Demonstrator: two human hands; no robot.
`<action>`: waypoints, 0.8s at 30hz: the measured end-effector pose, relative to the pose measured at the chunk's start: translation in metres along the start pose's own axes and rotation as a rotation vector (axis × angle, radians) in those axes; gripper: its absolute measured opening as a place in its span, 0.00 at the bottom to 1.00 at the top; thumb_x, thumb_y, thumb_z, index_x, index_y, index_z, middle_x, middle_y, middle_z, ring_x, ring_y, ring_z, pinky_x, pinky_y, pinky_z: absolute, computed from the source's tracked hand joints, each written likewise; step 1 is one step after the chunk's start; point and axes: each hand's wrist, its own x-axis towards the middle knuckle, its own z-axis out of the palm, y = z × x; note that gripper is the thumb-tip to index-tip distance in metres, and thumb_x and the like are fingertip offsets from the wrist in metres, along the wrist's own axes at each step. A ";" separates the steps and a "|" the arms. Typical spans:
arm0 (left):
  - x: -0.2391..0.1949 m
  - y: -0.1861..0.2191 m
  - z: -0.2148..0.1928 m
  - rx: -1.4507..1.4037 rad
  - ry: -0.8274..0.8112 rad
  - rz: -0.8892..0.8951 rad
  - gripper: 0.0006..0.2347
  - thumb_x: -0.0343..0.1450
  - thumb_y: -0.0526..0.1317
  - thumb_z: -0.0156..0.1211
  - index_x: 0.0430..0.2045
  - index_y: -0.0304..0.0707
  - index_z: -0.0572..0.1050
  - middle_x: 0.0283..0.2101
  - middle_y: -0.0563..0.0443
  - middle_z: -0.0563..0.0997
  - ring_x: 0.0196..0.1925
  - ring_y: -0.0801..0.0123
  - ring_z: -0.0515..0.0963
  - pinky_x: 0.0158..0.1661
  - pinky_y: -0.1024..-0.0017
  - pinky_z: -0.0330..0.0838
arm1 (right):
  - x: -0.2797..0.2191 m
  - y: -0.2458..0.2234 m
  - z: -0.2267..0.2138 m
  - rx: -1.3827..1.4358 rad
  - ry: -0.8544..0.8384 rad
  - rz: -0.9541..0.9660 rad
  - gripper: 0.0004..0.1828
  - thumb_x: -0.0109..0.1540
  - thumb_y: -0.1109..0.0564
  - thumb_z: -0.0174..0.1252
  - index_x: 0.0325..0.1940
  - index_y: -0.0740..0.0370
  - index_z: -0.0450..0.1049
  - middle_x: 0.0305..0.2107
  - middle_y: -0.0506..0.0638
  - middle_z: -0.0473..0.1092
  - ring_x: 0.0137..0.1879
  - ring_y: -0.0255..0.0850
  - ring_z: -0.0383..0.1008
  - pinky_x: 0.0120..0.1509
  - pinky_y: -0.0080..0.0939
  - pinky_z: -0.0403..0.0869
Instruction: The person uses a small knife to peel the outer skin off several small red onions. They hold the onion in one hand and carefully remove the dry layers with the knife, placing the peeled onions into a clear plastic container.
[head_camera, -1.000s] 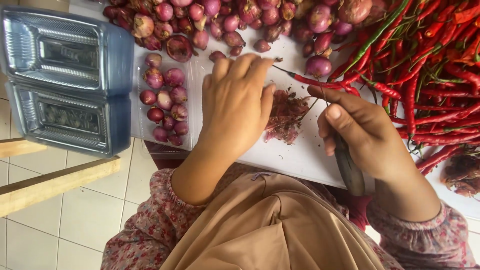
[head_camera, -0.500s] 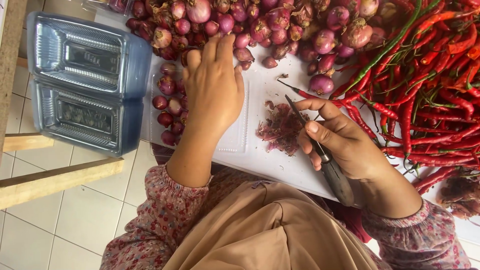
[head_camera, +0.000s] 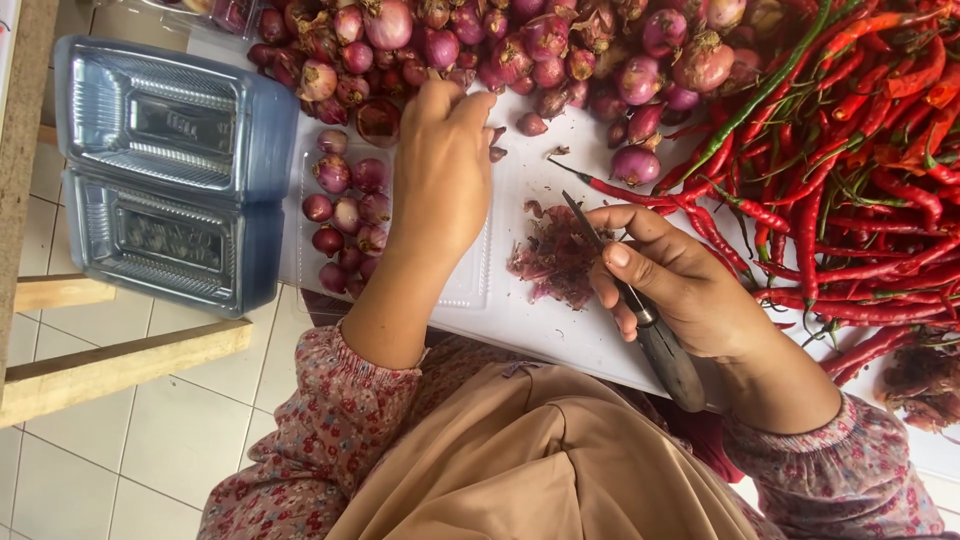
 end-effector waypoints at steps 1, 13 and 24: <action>-0.001 0.003 -0.004 -0.002 -0.004 0.001 0.12 0.72 0.29 0.61 0.50 0.30 0.78 0.45 0.41 0.73 0.48 0.49 0.74 0.40 0.55 0.80 | 0.000 0.000 0.000 0.002 0.003 0.002 0.20 0.69 0.50 0.51 0.64 0.58 0.63 0.23 0.54 0.67 0.18 0.38 0.67 0.21 0.31 0.67; -0.036 0.003 -0.052 -1.103 0.115 -0.165 0.09 0.78 0.34 0.57 0.52 0.32 0.71 0.43 0.45 0.80 0.45 0.64 0.84 0.44 0.73 0.83 | 0.000 -0.014 0.006 0.028 0.027 -0.001 0.27 0.69 0.47 0.49 0.62 0.72 0.71 0.23 0.53 0.68 0.18 0.38 0.68 0.23 0.29 0.64; -0.048 0.003 -0.049 -0.484 -0.123 -0.021 0.14 0.77 0.29 0.50 0.58 0.28 0.63 0.58 0.33 0.71 0.55 0.52 0.79 0.56 0.64 0.79 | 0.016 -0.015 0.015 0.147 0.046 0.130 0.16 0.70 0.50 0.51 0.34 0.64 0.67 0.25 0.57 0.70 0.19 0.40 0.70 0.19 0.36 0.72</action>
